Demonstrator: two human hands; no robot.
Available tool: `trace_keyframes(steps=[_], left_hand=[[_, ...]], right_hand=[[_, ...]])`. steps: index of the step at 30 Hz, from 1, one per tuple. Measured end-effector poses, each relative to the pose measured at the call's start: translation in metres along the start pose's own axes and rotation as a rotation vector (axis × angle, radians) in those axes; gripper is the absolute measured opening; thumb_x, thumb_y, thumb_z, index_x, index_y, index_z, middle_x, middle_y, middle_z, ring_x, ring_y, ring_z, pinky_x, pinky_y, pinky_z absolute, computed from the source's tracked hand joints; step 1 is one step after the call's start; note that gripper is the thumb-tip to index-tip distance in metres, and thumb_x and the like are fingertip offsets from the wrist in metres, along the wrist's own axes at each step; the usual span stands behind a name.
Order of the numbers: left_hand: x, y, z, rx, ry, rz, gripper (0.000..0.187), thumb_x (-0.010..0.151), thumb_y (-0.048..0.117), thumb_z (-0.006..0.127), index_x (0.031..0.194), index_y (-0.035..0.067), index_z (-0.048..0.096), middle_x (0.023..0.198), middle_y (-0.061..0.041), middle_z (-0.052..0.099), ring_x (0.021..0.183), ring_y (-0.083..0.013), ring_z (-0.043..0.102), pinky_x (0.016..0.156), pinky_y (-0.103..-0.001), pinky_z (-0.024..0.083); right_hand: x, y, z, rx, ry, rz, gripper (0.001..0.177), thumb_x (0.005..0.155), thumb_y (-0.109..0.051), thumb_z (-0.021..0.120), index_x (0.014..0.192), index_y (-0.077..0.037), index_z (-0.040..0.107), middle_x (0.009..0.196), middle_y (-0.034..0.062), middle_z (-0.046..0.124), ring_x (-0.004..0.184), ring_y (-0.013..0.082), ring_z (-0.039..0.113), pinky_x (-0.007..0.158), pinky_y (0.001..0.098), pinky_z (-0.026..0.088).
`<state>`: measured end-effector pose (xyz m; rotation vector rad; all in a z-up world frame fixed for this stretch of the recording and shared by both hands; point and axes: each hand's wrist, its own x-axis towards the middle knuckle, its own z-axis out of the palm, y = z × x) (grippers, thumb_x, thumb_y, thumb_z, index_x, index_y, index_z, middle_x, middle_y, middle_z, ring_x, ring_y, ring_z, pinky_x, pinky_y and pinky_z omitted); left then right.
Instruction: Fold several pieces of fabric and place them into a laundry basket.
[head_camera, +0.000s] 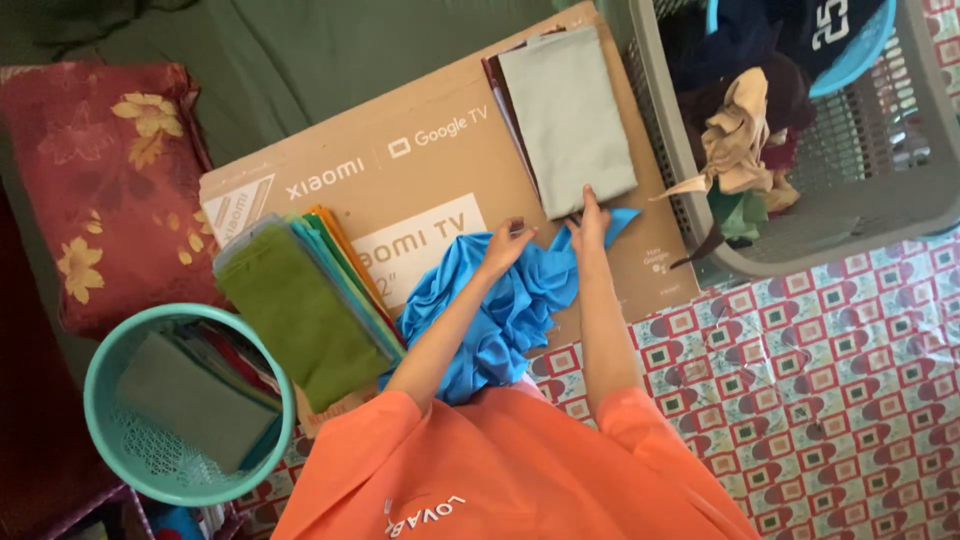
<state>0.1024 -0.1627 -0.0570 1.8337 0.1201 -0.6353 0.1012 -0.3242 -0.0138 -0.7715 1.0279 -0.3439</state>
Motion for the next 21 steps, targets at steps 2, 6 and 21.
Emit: trace_keyframes(steps=[2,6,21], left_hand=[[0.007,0.004,0.001,-0.11,0.005,0.0,0.058,0.092,0.048,0.073,0.134,0.009,0.064,0.127,-0.017,0.069,0.115,-0.0318,0.068,0.096,-0.042,0.057],[0.005,0.055,0.001,-0.361,0.035,-0.094,0.053,0.099,0.042,0.064,0.133,0.001,0.065,0.125,-0.021,0.069,0.112,-0.0308,0.07,0.088,-0.042,0.059],[0.038,0.008,0.019,-0.978,-0.237,-0.306,0.08,0.095,0.071,0.048,0.144,0.008,0.052,0.135,-0.012,0.066,0.118,-0.0253,0.065,0.096,-0.036,0.05]], right_hand=[[0.005,-0.004,0.005,-0.01,0.024,0.033,0.115,0.088,-0.032,0.09,0.157,0.004,0.006,0.152,0.0425,0.019,0.137,0.066,0.033,0.109,0.0801,0.023],[0.052,0.012,-0.008,-0.02,0.108,0.066,0.115,0.081,-0.019,0.095,0.154,-0.001,0.008,0.138,0.0402,0.033,0.121,0.0624,0.051,0.1,0.0785,0.036],[0.022,-0.047,0.028,0.452,-0.094,0.299,0.078,0.078,0.004,0.087,0.141,0.006,0.041,0.135,0.0251,0.046,0.132,0.0401,0.049,0.109,0.061,0.044]])
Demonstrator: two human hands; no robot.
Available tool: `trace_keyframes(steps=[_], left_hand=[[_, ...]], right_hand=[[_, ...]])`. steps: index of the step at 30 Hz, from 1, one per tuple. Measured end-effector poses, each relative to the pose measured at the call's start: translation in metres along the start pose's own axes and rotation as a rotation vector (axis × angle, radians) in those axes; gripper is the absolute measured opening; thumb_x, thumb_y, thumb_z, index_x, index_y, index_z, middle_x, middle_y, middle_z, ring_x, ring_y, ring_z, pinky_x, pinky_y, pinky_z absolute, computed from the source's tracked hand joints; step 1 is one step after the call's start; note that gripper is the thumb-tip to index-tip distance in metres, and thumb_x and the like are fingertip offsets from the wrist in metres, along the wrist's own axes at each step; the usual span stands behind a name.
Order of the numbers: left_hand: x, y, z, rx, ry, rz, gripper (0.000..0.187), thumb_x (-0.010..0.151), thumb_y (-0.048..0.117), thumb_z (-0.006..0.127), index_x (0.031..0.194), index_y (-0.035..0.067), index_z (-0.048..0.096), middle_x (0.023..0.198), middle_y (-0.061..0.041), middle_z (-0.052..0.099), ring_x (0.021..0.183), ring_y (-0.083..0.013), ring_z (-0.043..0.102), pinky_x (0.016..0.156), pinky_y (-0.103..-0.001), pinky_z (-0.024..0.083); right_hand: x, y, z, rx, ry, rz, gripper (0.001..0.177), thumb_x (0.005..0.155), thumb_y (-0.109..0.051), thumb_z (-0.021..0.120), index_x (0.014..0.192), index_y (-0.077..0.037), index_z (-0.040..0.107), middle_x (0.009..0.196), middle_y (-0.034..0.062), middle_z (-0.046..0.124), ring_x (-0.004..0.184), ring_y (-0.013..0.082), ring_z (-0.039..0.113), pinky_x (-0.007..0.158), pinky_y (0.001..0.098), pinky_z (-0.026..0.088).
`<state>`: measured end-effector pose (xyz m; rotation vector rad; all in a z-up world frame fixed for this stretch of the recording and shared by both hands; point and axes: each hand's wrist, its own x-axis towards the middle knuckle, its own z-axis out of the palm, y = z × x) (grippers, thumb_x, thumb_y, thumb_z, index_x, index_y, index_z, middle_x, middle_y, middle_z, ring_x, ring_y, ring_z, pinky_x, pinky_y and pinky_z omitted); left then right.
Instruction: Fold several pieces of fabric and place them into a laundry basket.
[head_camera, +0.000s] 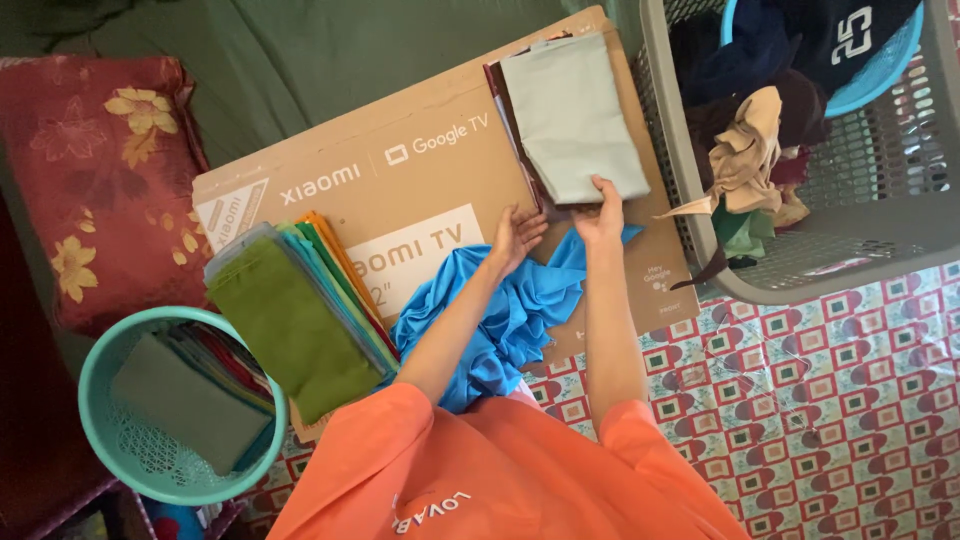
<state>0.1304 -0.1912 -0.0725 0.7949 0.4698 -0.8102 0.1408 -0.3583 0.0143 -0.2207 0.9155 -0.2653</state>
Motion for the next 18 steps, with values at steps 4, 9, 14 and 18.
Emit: trace_keyframes(steps=[4,9,14,18], left_hand=[[-0.019,0.018,0.012,-0.076,-0.062,-0.021,0.095,0.093,0.076,0.049,0.154,0.004,0.042,0.151,-0.02,0.051,0.137,-0.0319,0.054,0.106,-0.038,0.045],[-0.046,0.052,0.032,-0.592,-0.145,0.038,0.094,0.085,0.083,0.056,0.137,0.005,0.052,0.1,-0.012,0.059,0.091,-0.0343,0.067,0.109,-0.056,0.047],[-0.079,0.113,0.037,-0.692,-0.059,0.292,0.098,0.083,0.086,0.059,0.144,0.01,0.051,0.14,-0.015,0.056,0.131,-0.0353,0.054,0.117,-0.057,0.036],[-0.1,0.142,-0.019,-0.826,-0.033,0.517,0.074,0.081,0.069,0.067,0.121,0.007,0.071,0.124,-0.02,0.07,0.106,-0.0379,0.071,0.099,-0.054,0.056]], right_hand=[[0.006,0.014,0.014,-0.084,-0.066,-0.172,0.058,0.075,0.015,0.084,0.126,0.009,0.057,0.12,0.0239,0.061,0.113,0.0382,0.064,0.099,0.0566,0.054],[-0.064,0.046,0.068,-0.191,-0.215,-0.278,0.059,0.072,0.022,0.085,0.121,0.005,0.056,0.108,0.0206,0.067,0.1,0.0367,0.069,0.09,0.0577,0.056],[-0.094,0.081,0.072,-0.365,-0.39,-0.207,0.056,0.073,0.016,0.086,0.12,-0.001,0.061,0.109,0.0142,0.071,0.103,0.0334,0.072,0.092,0.0542,0.059],[-0.159,0.128,0.07,-0.481,-0.515,-0.095,0.053,0.07,0.013,0.083,0.116,-0.004,0.062,0.106,0.015,0.071,0.1,0.0372,0.073,0.089,0.063,0.059]])
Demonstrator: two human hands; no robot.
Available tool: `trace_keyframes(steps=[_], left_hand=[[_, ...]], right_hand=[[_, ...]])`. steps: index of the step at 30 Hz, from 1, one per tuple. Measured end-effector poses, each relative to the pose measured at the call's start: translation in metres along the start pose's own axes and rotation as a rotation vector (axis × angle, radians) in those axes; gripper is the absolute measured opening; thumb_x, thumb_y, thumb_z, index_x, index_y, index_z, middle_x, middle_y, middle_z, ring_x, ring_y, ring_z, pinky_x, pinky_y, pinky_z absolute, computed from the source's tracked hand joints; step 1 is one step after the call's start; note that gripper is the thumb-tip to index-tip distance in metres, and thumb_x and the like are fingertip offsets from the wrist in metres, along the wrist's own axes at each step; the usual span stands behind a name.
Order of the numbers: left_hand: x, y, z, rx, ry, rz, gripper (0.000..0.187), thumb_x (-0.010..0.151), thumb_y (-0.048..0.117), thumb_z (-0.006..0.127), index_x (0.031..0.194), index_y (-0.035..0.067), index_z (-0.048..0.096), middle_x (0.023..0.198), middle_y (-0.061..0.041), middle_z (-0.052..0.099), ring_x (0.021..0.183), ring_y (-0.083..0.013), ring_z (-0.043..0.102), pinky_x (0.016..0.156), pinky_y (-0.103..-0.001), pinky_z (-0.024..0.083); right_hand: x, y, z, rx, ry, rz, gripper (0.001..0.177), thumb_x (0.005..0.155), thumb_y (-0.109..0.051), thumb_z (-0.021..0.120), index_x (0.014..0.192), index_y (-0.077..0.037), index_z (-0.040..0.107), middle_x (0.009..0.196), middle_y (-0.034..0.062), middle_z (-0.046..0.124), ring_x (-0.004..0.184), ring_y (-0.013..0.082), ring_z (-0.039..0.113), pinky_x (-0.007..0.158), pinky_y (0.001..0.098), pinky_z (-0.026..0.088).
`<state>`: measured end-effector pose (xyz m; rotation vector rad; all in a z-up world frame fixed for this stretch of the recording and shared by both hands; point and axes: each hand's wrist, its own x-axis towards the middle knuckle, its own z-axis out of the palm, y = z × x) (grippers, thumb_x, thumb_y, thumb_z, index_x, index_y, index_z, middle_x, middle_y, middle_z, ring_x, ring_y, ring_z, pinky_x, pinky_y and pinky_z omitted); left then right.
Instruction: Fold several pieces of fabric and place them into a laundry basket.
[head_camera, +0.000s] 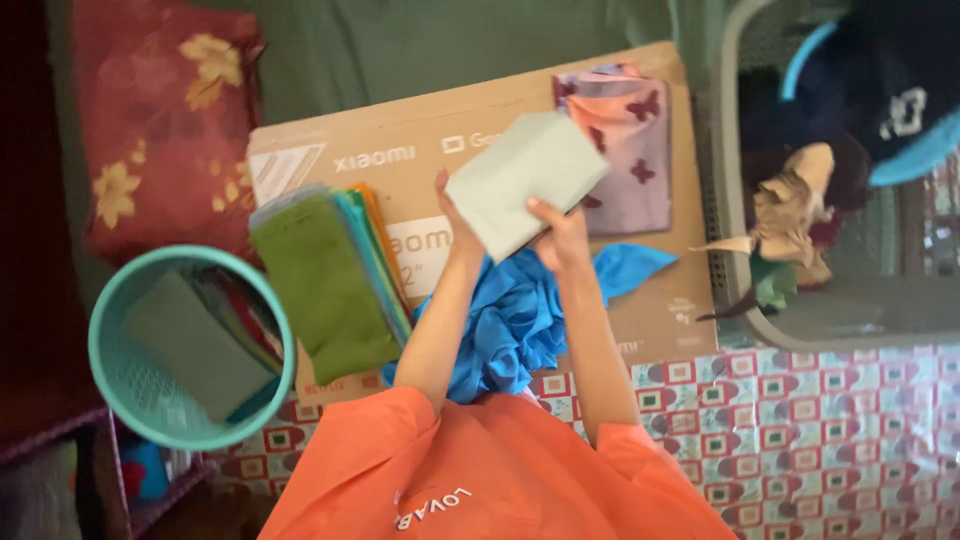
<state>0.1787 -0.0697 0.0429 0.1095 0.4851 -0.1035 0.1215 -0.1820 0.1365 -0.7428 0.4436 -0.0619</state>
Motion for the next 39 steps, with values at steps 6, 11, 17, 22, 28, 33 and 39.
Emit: trace_keyframes(steps=[6,11,17,22,28,33,39], left_hand=[[-0.104,0.088,0.074,0.727,0.374,0.472,0.048,0.095,0.032,0.061,0.132,0.003,0.066,0.135,-0.023,0.065,0.125,-0.0311,0.061,0.118,-0.045,0.037],[-0.143,0.191,0.02,0.607,0.471,0.555,0.046,0.091,0.032,0.063,0.128,0.004,0.067,0.13,-0.021,0.065,0.12,-0.0303,0.062,0.115,-0.044,0.039],[-0.197,0.294,-0.053,0.457,0.555,0.614,0.044,0.086,0.031,0.065,0.121,0.005,0.068,0.123,-0.02,0.067,0.114,-0.0292,0.063,0.109,-0.043,0.04],[-0.262,0.358,-0.08,0.379,0.594,0.609,0.042,0.081,0.031,0.066,0.115,0.006,0.069,0.117,-0.018,0.068,0.108,-0.0282,0.063,0.105,-0.042,0.042],[-0.312,0.424,-0.085,0.344,0.594,0.553,0.04,0.076,0.031,0.068,0.109,0.008,0.071,0.11,-0.016,0.069,0.101,-0.027,0.064,0.099,-0.041,0.043],[-0.313,0.455,-0.107,0.324,0.575,0.489,0.038,0.072,0.031,0.07,0.103,0.009,0.072,0.104,-0.015,0.07,0.096,-0.0261,0.065,0.095,-0.04,0.045],[-0.318,0.518,-0.176,0.253,0.601,0.476,0.036,0.066,0.03,0.072,0.096,0.011,0.073,0.097,-0.013,0.071,0.089,-0.0249,0.066,0.09,-0.038,0.047]], right_hand=[[-0.042,0.091,0.023,0.07,-0.134,0.172,0.054,0.08,0.016,0.076,0.128,0.002,0.058,0.117,0.0196,0.067,0.112,0.045,0.067,0.096,0.0716,0.05],[-0.089,0.148,0.039,0.102,-0.234,0.309,0.056,0.087,0.015,0.069,0.138,-0.002,0.055,0.134,0.0196,0.061,0.128,0.045,0.057,0.108,0.0715,0.042],[-0.168,0.185,0.062,0.086,-0.452,0.321,0.065,0.084,0.02,0.061,0.143,-0.005,0.053,0.143,0.0208,0.058,0.135,0.0469,0.051,0.116,0.068,0.038],[-0.162,0.2,0.056,0.141,-0.762,0.398,0.068,0.083,-0.002,0.062,0.149,-0.01,0.048,0.148,0.0177,0.054,0.139,0.0441,0.048,0.119,0.0628,0.033],[-0.162,0.261,0.053,0.093,-0.808,0.557,0.108,0.069,-0.075,0.073,0.148,-0.005,0.048,0.143,0.0204,0.058,0.129,0.0383,0.058,0.116,0.0555,0.041],[-0.236,0.307,0.122,-0.953,-0.572,0.584,0.088,0.063,-0.026,0.098,0.135,0.003,0.055,0.105,0.0178,0.066,0.092,0.0325,0.068,0.079,0.0511,0.057],[-0.265,0.399,0.152,-0.898,-0.637,0.656,0.055,0.066,-0.01,0.092,0.115,-0.009,0.067,0.095,0.0105,0.069,0.082,0.0301,0.07,0.071,0.0469,0.058]])
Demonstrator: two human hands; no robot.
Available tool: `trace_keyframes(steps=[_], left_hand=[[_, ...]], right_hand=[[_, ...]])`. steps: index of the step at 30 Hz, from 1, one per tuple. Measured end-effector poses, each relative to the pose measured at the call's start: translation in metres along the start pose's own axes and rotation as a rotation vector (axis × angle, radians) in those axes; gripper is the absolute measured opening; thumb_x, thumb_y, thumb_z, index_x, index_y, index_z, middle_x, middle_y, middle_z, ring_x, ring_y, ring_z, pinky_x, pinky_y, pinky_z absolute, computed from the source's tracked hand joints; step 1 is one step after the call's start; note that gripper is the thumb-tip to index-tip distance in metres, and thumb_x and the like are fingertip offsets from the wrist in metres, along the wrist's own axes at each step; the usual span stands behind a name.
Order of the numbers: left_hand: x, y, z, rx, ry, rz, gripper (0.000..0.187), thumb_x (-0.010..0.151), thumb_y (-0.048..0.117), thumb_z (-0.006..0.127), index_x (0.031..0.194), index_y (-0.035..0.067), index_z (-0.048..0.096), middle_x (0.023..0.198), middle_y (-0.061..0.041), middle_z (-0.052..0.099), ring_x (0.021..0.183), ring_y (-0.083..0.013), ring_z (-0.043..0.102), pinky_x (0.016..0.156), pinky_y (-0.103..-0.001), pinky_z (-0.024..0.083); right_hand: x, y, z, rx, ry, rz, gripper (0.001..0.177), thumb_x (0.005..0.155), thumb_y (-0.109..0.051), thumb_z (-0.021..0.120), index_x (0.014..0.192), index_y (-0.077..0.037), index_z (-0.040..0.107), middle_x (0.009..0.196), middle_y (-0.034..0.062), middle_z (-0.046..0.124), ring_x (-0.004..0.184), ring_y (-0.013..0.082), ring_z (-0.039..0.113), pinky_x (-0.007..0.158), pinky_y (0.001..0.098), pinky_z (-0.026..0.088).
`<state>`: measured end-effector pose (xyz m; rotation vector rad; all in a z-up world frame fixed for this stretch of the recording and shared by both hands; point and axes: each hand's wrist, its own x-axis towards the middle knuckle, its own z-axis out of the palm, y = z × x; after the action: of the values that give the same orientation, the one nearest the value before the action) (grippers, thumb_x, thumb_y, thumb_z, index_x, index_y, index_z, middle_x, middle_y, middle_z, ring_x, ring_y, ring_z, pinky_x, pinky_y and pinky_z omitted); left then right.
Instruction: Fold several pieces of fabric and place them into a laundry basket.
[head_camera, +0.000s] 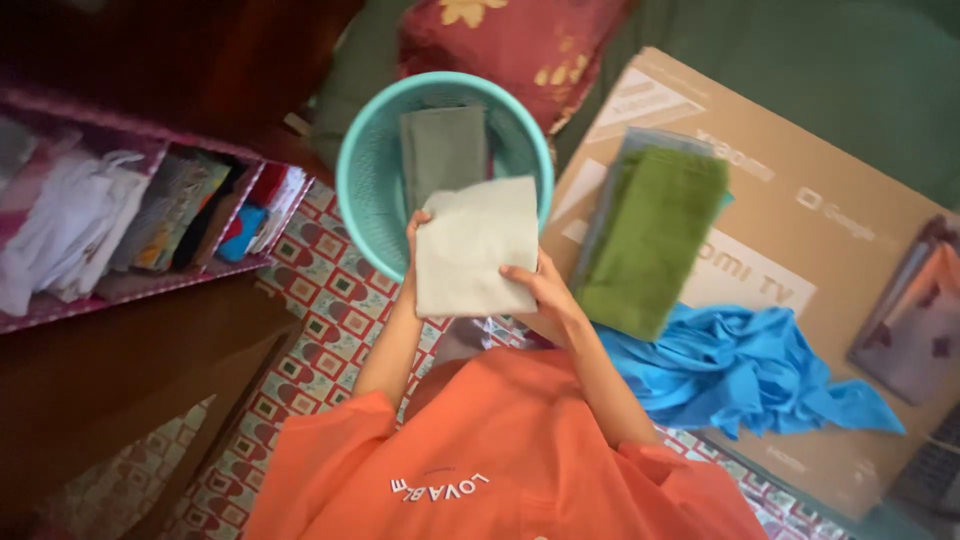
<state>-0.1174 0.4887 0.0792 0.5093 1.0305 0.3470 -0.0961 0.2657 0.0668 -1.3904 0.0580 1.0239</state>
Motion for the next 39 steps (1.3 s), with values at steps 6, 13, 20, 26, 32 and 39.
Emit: trace_keyframes(steps=[6,13,20,26,32,39], left_hand=[[0.054,0.032,-0.056,-0.049,0.032,-0.036,0.034,0.061,0.03,0.074,0.089,0.012,0.074,0.089,-0.011,0.072,0.082,-0.0238,0.067,0.084,-0.037,0.048],[0.119,-0.039,-0.166,0.27,0.033,-0.315,0.086,0.06,0.048,0.085,0.13,0.005,0.062,0.126,-0.024,0.067,0.116,-0.0403,0.066,0.098,-0.054,0.053],[0.081,-0.055,-0.184,0.657,0.058,0.035,0.059,0.086,0.036,0.081,0.129,0.0,0.061,0.119,-0.026,0.066,0.111,-0.0363,0.066,0.09,-0.05,0.052],[0.058,-0.075,-0.191,1.323,0.168,0.359,0.073,0.09,0.039,0.072,0.147,0.005,0.041,0.139,-0.03,0.052,0.132,-0.0453,0.052,0.107,-0.057,0.046],[0.026,-0.102,-0.171,1.863,-0.041,0.73,0.078,0.094,0.035,0.063,0.159,0.006,0.03,0.164,-0.027,0.021,0.153,-0.0465,0.019,0.112,-0.07,0.032],[0.035,-0.114,-0.168,2.0,-0.099,0.535,0.084,0.101,0.047,0.053,0.165,0.013,0.011,0.17,-0.023,0.001,0.157,-0.0443,0.004,0.117,-0.072,0.022]], right_hand=[[0.064,-0.004,0.046,-0.017,0.023,-0.095,0.05,0.066,-0.009,0.09,0.11,-0.011,0.067,0.089,0.0096,0.07,0.076,0.0266,0.071,0.067,0.0441,0.059],[0.19,0.147,0.008,-0.371,0.119,0.096,0.061,0.074,-0.027,0.087,0.125,-0.005,0.063,0.11,0.0264,0.069,0.102,0.0439,0.069,0.067,0.0563,0.059],[0.159,0.14,0.03,-0.503,0.171,0.177,0.057,0.08,-0.025,0.08,0.125,-0.001,0.055,0.118,0.0315,0.063,0.106,0.0498,0.066,0.066,0.057,0.063],[0.14,0.153,0.025,-0.714,0.086,0.084,0.066,0.09,-0.031,0.072,0.139,0.001,0.042,0.125,0.0402,0.057,0.116,0.0554,0.059,0.087,0.0576,0.056],[0.106,0.126,0.062,-1.097,0.157,-0.015,0.09,0.095,-0.016,0.068,0.158,0.01,0.009,0.134,0.0445,0.044,0.125,0.0616,0.052,0.107,0.0626,0.049],[0.119,0.165,0.049,-1.255,0.248,-0.259,0.101,0.086,-0.02,0.076,0.153,0.02,0.012,0.131,0.0387,0.045,0.119,0.0574,0.056,0.103,0.0579,0.049]])
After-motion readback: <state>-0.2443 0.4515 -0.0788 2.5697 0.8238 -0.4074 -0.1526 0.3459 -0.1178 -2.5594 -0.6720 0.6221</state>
